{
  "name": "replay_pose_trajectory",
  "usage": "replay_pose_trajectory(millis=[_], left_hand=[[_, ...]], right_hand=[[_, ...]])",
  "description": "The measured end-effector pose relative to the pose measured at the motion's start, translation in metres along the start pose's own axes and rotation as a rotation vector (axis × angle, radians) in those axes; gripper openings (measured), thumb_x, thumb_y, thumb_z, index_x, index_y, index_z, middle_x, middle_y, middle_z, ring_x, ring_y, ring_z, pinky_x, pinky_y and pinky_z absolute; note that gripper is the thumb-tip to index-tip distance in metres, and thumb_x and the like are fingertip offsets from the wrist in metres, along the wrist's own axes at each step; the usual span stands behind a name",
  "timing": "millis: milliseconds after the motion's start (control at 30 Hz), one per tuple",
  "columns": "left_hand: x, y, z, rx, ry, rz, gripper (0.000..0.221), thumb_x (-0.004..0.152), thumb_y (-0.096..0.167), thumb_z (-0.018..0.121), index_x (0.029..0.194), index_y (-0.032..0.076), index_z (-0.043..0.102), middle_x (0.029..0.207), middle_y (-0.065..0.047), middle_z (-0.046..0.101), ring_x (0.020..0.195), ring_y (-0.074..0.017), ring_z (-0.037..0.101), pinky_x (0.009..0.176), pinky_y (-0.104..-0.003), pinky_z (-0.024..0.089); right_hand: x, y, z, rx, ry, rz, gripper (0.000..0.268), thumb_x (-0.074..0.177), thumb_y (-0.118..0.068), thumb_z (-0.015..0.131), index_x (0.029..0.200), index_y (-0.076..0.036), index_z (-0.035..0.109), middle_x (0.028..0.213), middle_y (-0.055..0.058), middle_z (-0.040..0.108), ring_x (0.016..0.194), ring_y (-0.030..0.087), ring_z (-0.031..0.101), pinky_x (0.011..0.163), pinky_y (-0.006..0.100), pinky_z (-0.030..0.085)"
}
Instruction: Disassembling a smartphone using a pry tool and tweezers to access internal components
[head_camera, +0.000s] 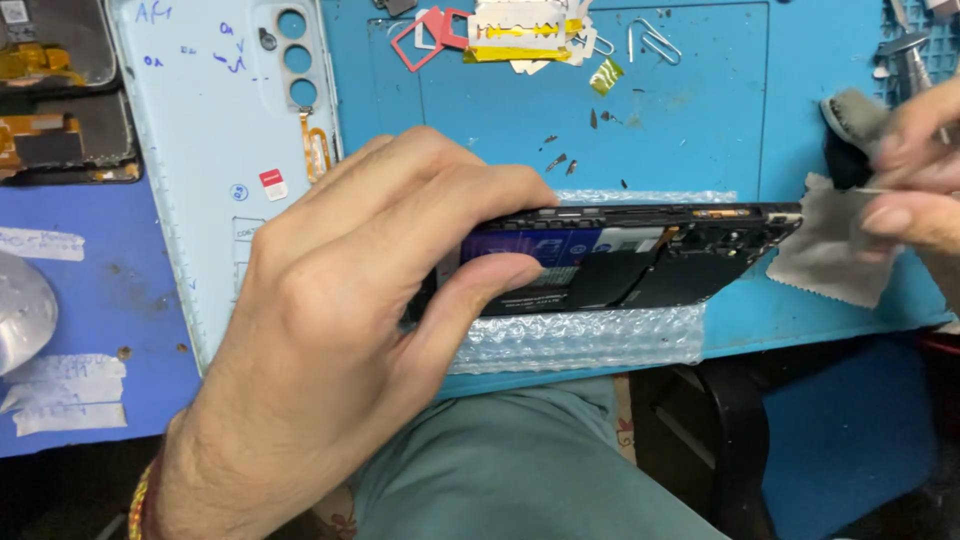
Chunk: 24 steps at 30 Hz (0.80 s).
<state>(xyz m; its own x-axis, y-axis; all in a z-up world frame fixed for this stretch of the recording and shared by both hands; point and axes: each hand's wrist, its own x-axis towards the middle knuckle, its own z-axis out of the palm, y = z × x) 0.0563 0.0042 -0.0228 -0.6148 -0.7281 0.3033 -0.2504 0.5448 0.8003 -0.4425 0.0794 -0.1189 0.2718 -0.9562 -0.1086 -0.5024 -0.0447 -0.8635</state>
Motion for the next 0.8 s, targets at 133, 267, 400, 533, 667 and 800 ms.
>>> replay_pose_trajectory(millis=[133, 267, 400, 533, 667, 800], left_hand=[[0.003, 0.002, 0.002, 0.036, 0.006, -0.018, 0.015, 0.108, 0.001, 0.07, 0.12, -0.007, 0.067, 0.102, -0.017, 0.064, 0.091, -0.0306, 0.061, 0.085, -0.039, 0.05], [0.004, 0.002, 0.003, 0.045, 0.004, -0.032, 0.016, 0.107, 0.0, 0.07, 0.12, -0.008, 0.067, 0.102, -0.018, 0.065, 0.089, -0.0299, 0.061, 0.082, -0.038, 0.05], [0.005, 0.002, 0.004, 0.056, -0.002, -0.037, 0.018, 0.106, 0.0, 0.07, 0.121, -0.01, 0.067, 0.103, -0.018, 0.066, 0.09, -0.0297, 0.063, 0.082, -0.037, 0.051], [0.005, 0.002, 0.004, 0.06, -0.001, -0.037, 0.018, 0.106, 0.0, 0.07, 0.12, -0.01, 0.067, 0.103, -0.019, 0.066, 0.09, -0.0301, 0.063, 0.082, -0.037, 0.051], [0.005, 0.003, 0.003, 0.064, -0.003, -0.037, 0.018, 0.106, 0.0, 0.07, 0.12, -0.01, 0.067, 0.103, -0.019, 0.066, 0.091, -0.0306, 0.063, 0.083, -0.038, 0.051], [0.005, 0.004, 0.003, 0.064, -0.009, -0.031, 0.018, 0.106, 0.0, 0.069, 0.12, -0.01, 0.066, 0.104, -0.019, 0.067, 0.091, -0.031, 0.063, 0.083, -0.038, 0.052]], right_hand=[[0.004, -0.06, 0.018, -0.299, 0.063, 0.103, 0.011, 0.093, -0.002, 0.075, 0.101, 0.003, 0.071, 0.132, 0.018, 0.067, 0.12, 0.025, 0.069, 0.117, 0.034, 0.061], [-0.022, -0.023, 0.006, -0.262, 0.067, 0.046, 0.015, 0.103, -0.015, 0.065, 0.112, -0.003, 0.067, 0.13, 0.014, 0.068, 0.126, 0.024, 0.068, 0.12, 0.037, 0.062], [-0.055, -0.005, 0.008, -0.178, 0.121, 0.041, 0.029, 0.11, -0.029, 0.054, 0.128, -0.008, 0.061, 0.137, 0.014, 0.067, 0.131, 0.027, 0.07, 0.123, 0.041, 0.064], [-0.06, -0.026, 0.022, -0.091, 0.191, 0.08, 0.037, 0.119, -0.028, 0.04, 0.146, -0.005, 0.052, 0.144, 0.019, 0.064, 0.136, 0.032, 0.07, 0.125, 0.045, 0.064], [-0.065, -0.042, 0.026, -0.058, 0.281, 0.204, 0.032, 0.107, 0.007, 0.053, 0.138, 0.015, 0.054, 0.13, 0.034, 0.065, 0.122, 0.039, 0.072, 0.119, 0.036, 0.058], [-0.053, -0.023, 0.03, -0.017, 0.225, 0.135, 0.031, 0.124, -0.017, 0.038, 0.147, 0.0, 0.05, 0.131, 0.02, 0.067, 0.129, 0.028, 0.072, 0.119, 0.036, 0.063]])
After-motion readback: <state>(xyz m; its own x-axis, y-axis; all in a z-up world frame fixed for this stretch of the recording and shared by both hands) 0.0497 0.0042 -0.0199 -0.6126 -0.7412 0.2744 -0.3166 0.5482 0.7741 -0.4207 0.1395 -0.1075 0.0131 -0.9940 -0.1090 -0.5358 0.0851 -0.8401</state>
